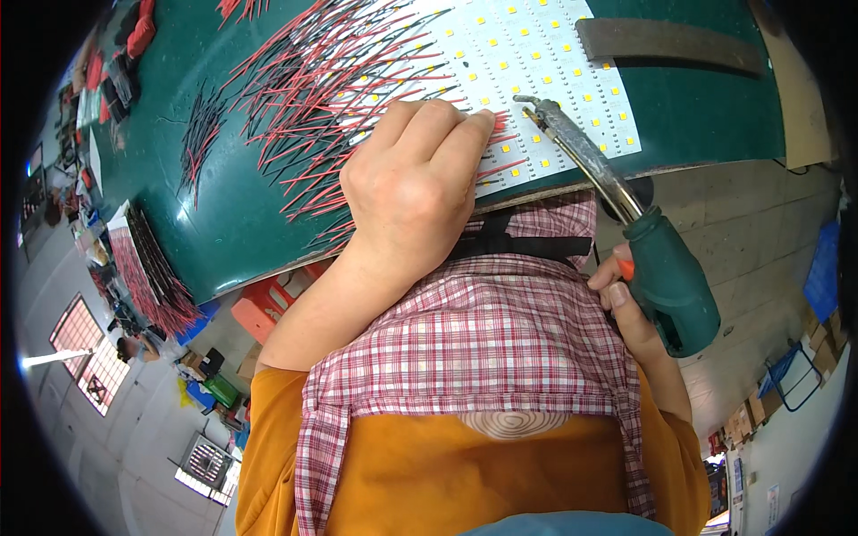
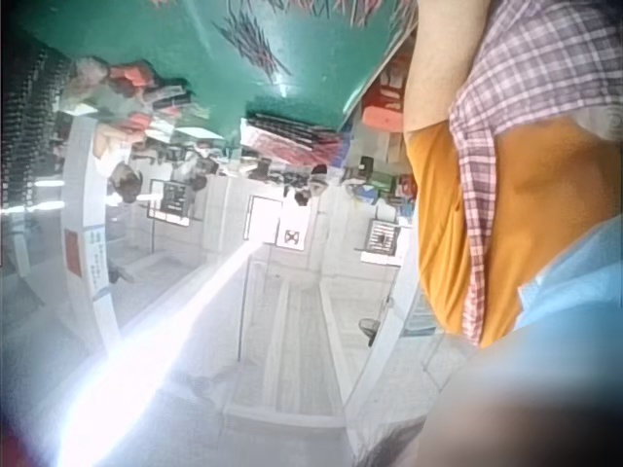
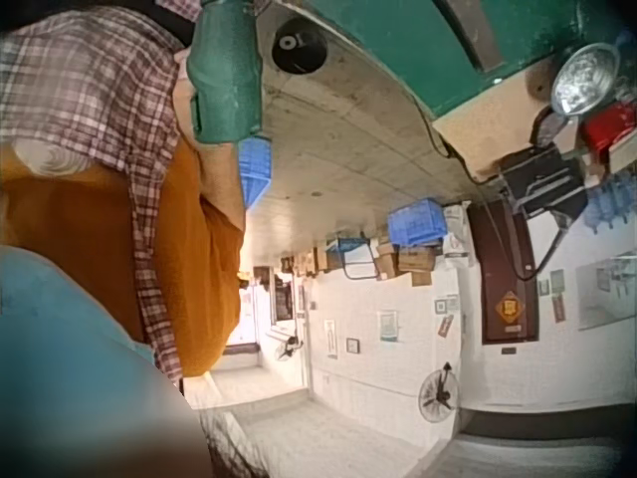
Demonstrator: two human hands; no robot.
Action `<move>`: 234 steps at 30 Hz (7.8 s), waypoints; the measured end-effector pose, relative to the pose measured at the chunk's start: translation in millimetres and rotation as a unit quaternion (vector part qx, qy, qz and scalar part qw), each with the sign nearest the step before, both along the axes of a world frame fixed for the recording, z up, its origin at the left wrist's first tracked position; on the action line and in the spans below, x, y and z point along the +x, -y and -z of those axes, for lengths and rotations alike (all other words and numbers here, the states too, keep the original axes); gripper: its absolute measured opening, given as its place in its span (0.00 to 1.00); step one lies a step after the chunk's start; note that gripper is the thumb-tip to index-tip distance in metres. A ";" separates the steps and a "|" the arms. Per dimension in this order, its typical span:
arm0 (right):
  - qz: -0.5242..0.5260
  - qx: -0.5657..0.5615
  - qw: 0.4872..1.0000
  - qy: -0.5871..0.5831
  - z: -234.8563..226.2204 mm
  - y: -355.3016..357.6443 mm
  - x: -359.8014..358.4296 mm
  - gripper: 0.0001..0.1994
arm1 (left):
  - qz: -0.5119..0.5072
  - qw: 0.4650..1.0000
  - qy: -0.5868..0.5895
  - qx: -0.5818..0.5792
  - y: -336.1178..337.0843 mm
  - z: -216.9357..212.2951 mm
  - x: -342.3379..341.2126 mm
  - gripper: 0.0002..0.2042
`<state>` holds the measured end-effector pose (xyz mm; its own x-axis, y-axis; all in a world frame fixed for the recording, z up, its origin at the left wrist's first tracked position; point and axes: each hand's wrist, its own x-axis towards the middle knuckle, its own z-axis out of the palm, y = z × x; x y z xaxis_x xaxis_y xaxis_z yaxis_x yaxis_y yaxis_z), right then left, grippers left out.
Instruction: Soldering red and black wires onto contact points on an LED circuit board array.
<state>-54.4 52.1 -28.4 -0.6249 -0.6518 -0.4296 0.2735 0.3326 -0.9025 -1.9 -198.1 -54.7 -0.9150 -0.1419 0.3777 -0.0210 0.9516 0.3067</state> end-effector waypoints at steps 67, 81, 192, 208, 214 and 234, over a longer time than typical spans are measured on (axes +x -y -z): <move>0.008 -0.030 0.999 -0.007 -6.0 29.6 -10.4 0.06 | -0.038 0.999 0.028 0.020 20.0 -17.9 -15.4 0.12; -0.083 0.005 0.987 -0.140 3.4 23.7 -12.1 0.05 | -0.031 0.999 -0.003 -0.011 17.8 -3.8 -17.8 0.11; -0.044 0.041 0.998 -0.026 -15.3 41.8 -19.0 0.06 | -0.084 0.996 0.000 -0.028 26.5 -5.7 -29.5 0.06; -0.010 -0.010 1.000 -0.011 -17.6 45.0 -15.9 0.13 | -0.095 0.994 0.041 -0.020 23.6 -8.4 -24.3 0.07; -0.004 -0.022 1.000 -0.019 -15.2 42.2 -18.4 0.14 | -0.084 0.993 -0.008 0.079 52.9 -32.6 -29.6 0.03; 0.030 -0.006 0.996 -0.078 -17.3 64.1 -35.6 0.07 | -0.084 0.988 0.006 0.128 42.1 -3.4 -59.0 0.02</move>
